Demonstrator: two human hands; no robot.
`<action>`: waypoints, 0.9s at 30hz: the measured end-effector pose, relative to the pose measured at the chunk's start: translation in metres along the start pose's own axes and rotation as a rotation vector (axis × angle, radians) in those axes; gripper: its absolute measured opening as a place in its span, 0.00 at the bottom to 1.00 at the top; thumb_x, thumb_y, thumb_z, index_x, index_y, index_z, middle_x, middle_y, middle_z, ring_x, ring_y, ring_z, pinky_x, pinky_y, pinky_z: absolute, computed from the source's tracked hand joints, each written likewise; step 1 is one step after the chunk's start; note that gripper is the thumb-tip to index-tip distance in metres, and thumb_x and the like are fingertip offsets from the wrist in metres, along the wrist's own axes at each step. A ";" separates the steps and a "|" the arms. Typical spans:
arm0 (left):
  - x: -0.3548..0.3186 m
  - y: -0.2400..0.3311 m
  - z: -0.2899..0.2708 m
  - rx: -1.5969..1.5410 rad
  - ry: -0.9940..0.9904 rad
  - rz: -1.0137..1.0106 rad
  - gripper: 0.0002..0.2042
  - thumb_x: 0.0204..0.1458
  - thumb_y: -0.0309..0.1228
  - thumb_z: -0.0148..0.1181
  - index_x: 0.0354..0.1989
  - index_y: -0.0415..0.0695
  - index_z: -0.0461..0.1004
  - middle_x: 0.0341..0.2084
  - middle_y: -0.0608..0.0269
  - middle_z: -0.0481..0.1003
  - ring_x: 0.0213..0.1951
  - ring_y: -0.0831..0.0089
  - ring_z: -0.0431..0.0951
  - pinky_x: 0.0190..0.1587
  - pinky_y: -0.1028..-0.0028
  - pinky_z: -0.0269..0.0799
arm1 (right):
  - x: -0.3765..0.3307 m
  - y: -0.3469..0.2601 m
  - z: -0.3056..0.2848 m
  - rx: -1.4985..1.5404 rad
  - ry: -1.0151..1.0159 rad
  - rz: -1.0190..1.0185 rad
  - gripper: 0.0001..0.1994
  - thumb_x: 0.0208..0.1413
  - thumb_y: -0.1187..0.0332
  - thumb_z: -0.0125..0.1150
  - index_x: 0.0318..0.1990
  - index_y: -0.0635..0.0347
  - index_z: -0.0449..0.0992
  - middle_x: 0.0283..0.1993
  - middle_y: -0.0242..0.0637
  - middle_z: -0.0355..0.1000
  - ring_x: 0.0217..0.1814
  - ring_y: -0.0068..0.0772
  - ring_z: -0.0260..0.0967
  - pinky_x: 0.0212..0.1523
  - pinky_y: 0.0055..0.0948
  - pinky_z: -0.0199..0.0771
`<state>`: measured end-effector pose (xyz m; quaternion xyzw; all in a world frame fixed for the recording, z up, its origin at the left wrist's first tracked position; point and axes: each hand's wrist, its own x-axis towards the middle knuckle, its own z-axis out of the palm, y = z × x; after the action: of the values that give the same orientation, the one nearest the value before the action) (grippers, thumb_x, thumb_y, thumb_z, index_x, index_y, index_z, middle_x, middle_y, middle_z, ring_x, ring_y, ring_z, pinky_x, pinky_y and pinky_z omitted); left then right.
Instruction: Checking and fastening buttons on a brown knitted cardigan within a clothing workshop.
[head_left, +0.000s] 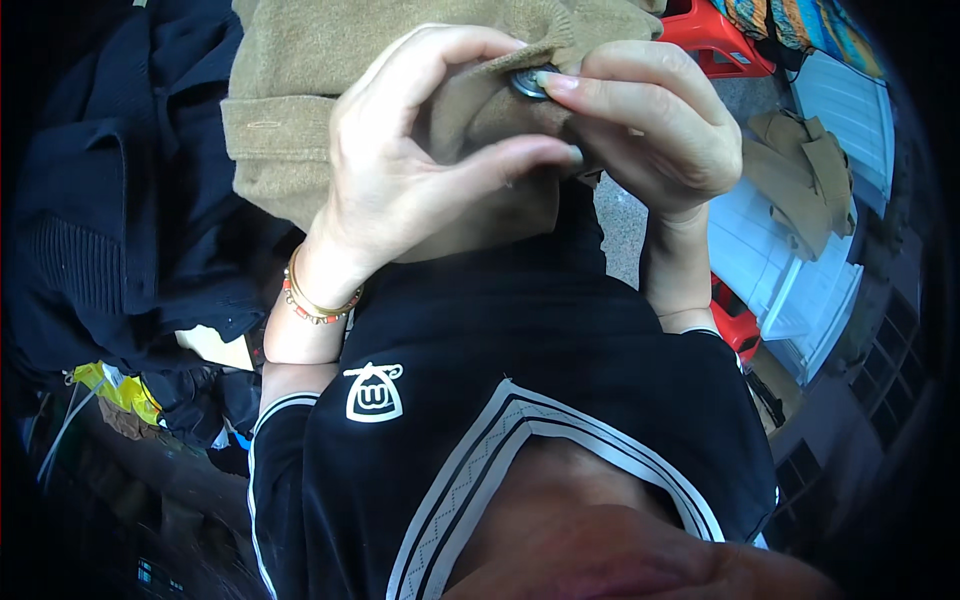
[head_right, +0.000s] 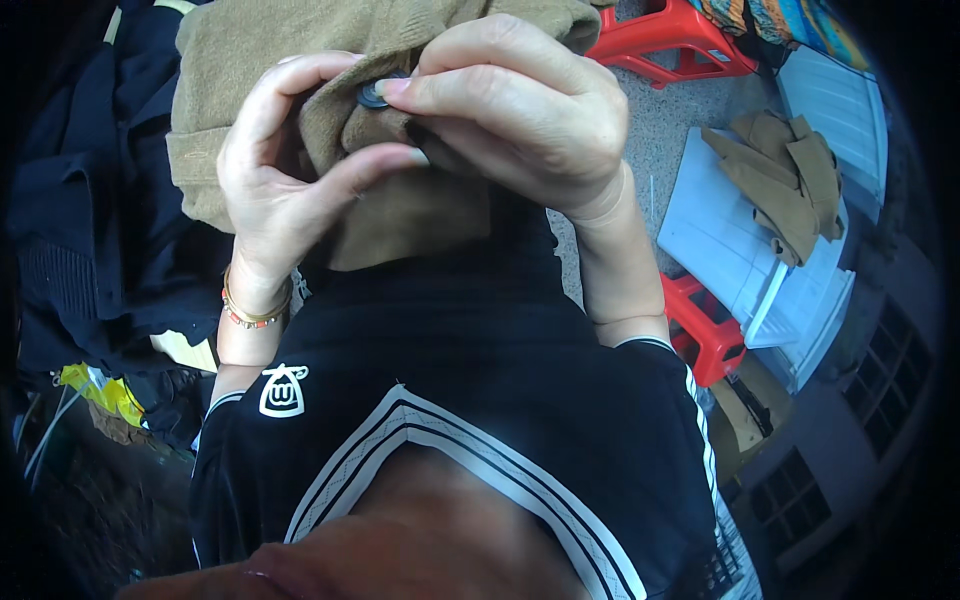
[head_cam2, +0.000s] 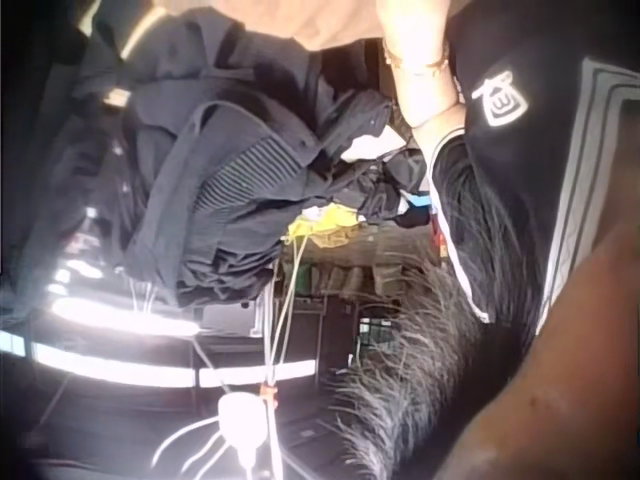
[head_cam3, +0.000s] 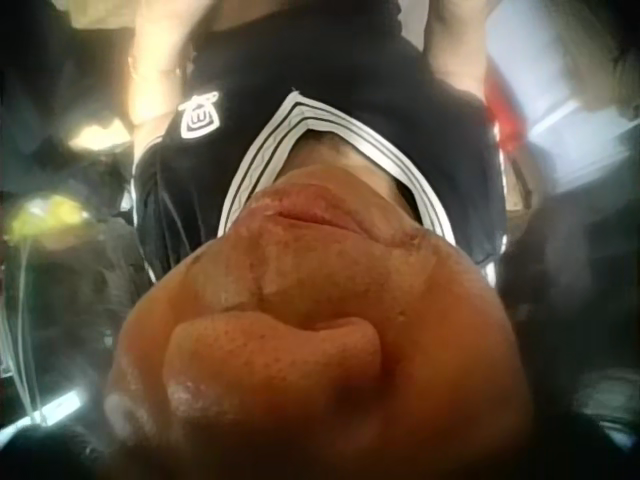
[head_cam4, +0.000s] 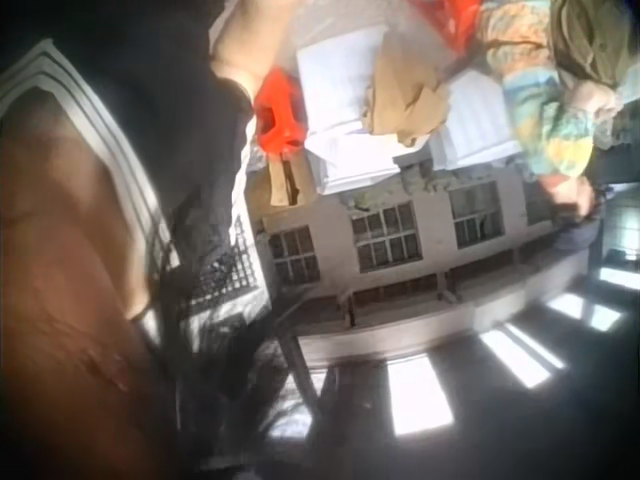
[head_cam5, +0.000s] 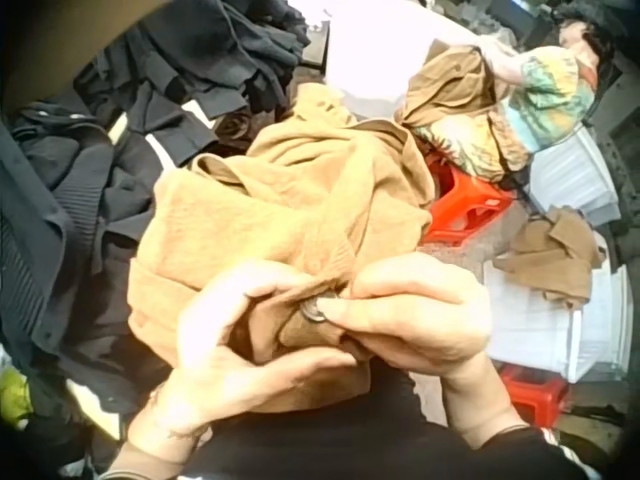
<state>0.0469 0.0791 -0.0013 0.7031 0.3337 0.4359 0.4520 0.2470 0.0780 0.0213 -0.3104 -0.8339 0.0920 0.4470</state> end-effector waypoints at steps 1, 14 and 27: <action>0.000 0.000 0.001 -0.001 0.007 0.008 0.25 0.38 0.22 0.73 0.47 0.35 0.70 0.44 0.60 0.72 0.46 0.73 0.73 0.52 0.75 0.69 | 0.000 0.001 0.001 -0.009 0.004 -0.001 0.14 0.33 0.83 0.69 0.33 0.65 0.80 0.29 0.37 0.72 0.27 0.26 0.69 0.26 0.20 0.68; 0.006 -0.013 -0.003 0.163 0.020 0.106 0.14 0.43 0.19 0.67 0.40 0.34 0.75 0.38 0.54 0.76 0.40 0.67 0.77 0.44 0.75 0.72 | -0.004 0.014 0.003 0.129 -0.147 0.178 0.12 0.39 0.79 0.67 0.36 0.61 0.81 0.33 0.36 0.73 0.30 0.29 0.73 0.29 0.24 0.74; 0.008 -0.015 -0.007 0.155 -0.046 0.171 0.13 0.43 0.21 0.66 0.40 0.36 0.75 0.34 0.53 0.76 0.36 0.61 0.78 0.39 0.72 0.73 | 0.003 0.029 -0.009 0.411 -0.388 0.363 0.18 0.42 0.75 0.64 0.44 0.67 0.73 0.43 0.43 0.73 0.45 0.35 0.73 0.45 0.28 0.72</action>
<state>0.0432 0.0941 -0.0109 0.7717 0.2947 0.4295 0.3649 0.2655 0.1014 0.0156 -0.3339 -0.7987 0.3936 0.3093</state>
